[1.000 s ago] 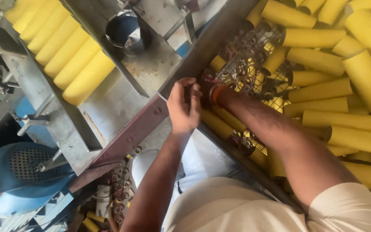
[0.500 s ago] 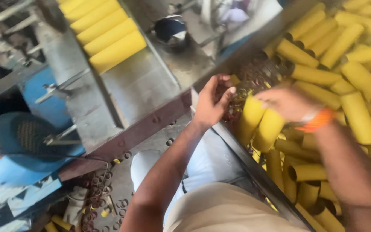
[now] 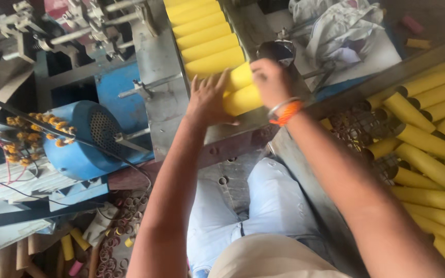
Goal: The person repeatedly picks up yellow cylindrical objects from a metal tray and places them into a wire basket. The action is continuous and repetitive, with the person handling the cylinders one at a time.
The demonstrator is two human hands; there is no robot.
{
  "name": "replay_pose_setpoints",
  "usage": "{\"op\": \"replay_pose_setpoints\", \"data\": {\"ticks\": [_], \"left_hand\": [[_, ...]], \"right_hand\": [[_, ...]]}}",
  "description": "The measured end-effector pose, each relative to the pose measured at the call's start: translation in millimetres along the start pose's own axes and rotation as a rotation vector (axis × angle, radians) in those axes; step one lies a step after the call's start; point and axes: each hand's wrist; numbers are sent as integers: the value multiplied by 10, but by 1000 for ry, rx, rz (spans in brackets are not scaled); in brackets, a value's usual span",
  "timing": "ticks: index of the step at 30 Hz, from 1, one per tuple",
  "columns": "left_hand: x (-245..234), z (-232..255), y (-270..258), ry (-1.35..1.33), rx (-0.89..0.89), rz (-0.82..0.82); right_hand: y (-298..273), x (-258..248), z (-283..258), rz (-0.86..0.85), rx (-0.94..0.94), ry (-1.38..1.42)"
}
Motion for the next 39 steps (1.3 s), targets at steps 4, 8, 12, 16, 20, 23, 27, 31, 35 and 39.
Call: {"op": "replay_pose_setpoints", "data": {"ticks": [4,8,12,16,20,23,27,31,35,39], "left_hand": [[271,-380,8,198,-133,-118],[397,-434,77,378,-122,-174],[279,-192,62,356,-40,-46],[293,536,-44,-47,155,217],[547,1654,-194,-504,403,122],[783,2305,-267,-480,528,-8],[870,2508,-282,-287,421,-405],[936,2400,-319,-416,451,-218],[1061,2364,-367,-400,443,-176],[1010,2372,-390,-480,431,-146]], "right_hand": [[-111,-100,9,55,-211,-255],[-564,-854,422,56,-1,-172],[-1648,-1641,1115,4,460,-147],[-2857,-2146,1622,-384,670,-504],[-3569,-2619,1770,-141,683,-749],[-3666,-3203,1922,139,533,-999],[-3609,-3873,2266,163,908,-1143],[-3844,-3988,2565,287,627,-1103],[-3894,-3668,2654,290,710,-910],[-3427,-3197,2138,96,679,-846]]}}
Point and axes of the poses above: each hand's wrist, its own y-axis towards the middle knuckle, its own x-axis out of the palm, z = x × y, and after that the axes turned 6 degrees about z, right-handed
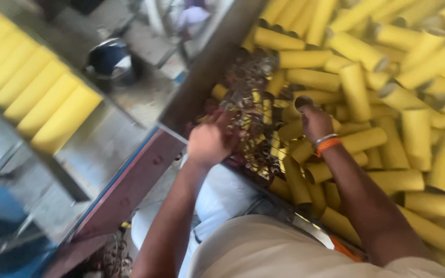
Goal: The person repeatedly picks up yellow cylindrical objects from a metal tray and places them into a wire basket. The action is continuous and repetitive, with the person handling the cylinders one at a time.
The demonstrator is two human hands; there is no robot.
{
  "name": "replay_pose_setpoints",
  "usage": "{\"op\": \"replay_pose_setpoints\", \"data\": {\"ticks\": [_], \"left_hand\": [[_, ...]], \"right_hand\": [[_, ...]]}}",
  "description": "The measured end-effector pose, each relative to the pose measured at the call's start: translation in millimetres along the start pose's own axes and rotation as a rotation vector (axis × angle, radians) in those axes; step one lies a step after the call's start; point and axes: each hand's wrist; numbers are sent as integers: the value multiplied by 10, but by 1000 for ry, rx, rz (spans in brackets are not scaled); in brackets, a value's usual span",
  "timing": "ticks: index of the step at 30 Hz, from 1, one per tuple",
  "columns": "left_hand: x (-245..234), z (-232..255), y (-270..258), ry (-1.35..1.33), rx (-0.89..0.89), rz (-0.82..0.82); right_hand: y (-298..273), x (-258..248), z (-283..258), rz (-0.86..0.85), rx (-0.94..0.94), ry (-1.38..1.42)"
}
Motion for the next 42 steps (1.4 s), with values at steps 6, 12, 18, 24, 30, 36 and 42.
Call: {"op": "replay_pose_setpoints", "data": {"ticks": [6,12,18,24,30,36,42], "left_hand": [[-623,119,-87,-64,116,198],[-1361,-91,-399,266,86,409],[-1604,-1026,-659,398,-314,261],[-1517,-1810,-892,594,-489,35],[-1593,-1804,-768,774,-509,25],[-1317,-1030,-493,341,-170,324],[-421,-135,4,-50,88,184]], "right_hand": [[302,-1294,-1558,103,-254,1033],[464,-1377,-3242,-59,-379,1370],[171,-425,-4688,26,-707,949],[80,-514,-4711,175,-940,492],[387,-631,-3256,1,-568,595],[268,-131,-810,-87,-103,294],[-119,375,19,21,-13,37]]}}
Point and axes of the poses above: each hand's wrist, its own y-axis towards the middle knuckle, its own x-axis out of the palm, z = x × y, and after that the axes turned 6 degrees about z, right-handed
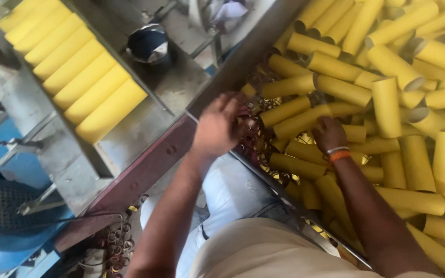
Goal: The person repeatedly picks up yellow cylindrical objects from a metal tray and places them into a wire basket. The action is continuous and repetitive, with the person handling the cylinders one at a time.
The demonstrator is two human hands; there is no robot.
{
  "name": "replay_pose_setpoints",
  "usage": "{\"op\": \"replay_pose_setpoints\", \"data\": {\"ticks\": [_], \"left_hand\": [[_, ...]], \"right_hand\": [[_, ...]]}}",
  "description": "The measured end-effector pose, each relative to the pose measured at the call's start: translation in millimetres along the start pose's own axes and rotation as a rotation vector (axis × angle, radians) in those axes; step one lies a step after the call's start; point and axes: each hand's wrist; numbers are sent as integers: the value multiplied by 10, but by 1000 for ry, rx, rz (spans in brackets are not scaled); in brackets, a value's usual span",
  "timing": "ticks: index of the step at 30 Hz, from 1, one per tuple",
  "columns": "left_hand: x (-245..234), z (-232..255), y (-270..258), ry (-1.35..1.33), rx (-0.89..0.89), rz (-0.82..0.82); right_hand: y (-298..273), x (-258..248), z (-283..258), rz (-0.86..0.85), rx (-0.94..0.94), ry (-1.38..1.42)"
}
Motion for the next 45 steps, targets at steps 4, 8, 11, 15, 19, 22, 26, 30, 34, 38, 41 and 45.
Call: {"op": "replay_pose_setpoints", "data": {"ticks": [4,8,11,15,19,22,26,30,34,38,41,45], "left_hand": [[308,173,75,266,-180,-290],[280,132,41,180,-149,-153],[289,138,40,193,-223,-218],[271,129,69,195,-152,-157],[349,66,29,222,-223,-264],[416,7,-34,194,-156,-158],[429,-27,-67,131,-141,-85],[268,-5,-91,-73,-133,-1],[-186,58,-178,-41,-23,185],[-786,94,-312,144,24,325],[-1094,-54,-383,295,-4,391],[-1342,-570,-434,457,-115,352]], "right_hand": [[399,237,16,213,-34,69],[915,617,-86,-45,71,524],[1055,791,-42,119,63,335],[1105,709,26,490,-74,206],[1256,542,-189,275,-243,248],[1240,514,-471,210,-159,92],[966,406,-692,185,-258,39],[818,-80,-961,177,-278,135],[920,-1253,-1352,290,-335,304],[935,-1796,-2257,198,-464,854],[981,-1523,-3256,170,-415,1063],[629,-699,-4479,-39,-608,949]]}}
Point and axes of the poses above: each hand's wrist, its own y-axis towards the middle knuckle, its own x-axis out of the palm, z = x × y, and after that the axes turned 6 degrees about z, right-handed
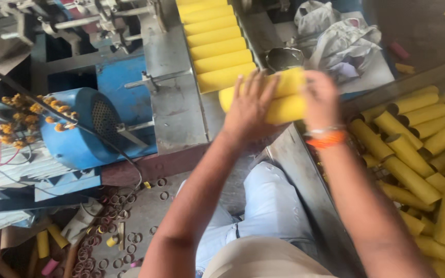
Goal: The person repeatedly picks up yellow cylindrical objects from a metal tray and places them into a wire basket. The action is continuous and repetitive, with the person handling the cylinders one at a time.
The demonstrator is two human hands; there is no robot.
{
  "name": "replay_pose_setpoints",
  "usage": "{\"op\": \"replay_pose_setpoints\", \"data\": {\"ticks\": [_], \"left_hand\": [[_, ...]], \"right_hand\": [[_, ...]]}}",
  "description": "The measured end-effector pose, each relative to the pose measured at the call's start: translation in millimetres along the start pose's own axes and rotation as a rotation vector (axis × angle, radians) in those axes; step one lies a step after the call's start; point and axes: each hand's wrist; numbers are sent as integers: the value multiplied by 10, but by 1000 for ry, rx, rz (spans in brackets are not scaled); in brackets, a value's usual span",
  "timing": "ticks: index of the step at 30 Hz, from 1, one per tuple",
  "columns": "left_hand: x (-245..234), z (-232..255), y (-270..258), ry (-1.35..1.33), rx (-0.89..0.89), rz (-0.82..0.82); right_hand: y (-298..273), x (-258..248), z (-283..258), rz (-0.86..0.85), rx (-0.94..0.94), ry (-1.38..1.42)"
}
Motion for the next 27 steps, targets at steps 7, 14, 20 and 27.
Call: {"op": "replay_pose_setpoints", "data": {"ticks": [7,14,20,27], "left_hand": [[29,-907,-262,466,-235,-525],[83,-803,-116,622,-210,-703],[455,83,-52,40,61,-257],[1152,1435,-71,-197,81,-663]], "right_hand": [[-147,459,-118,-134,-233,-273],[-817,-1428,467,18,230,-271],[-2083,-3042,1361,134,746,-653],[-2771,-3168,2173,153,750,-708]]}}
Point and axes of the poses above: each hand's wrist, its own y-axis towards the middle knuckle, its own x-axis out of the palm, z = x × y, and after that the axes turned 6 degrees about z, right-handed
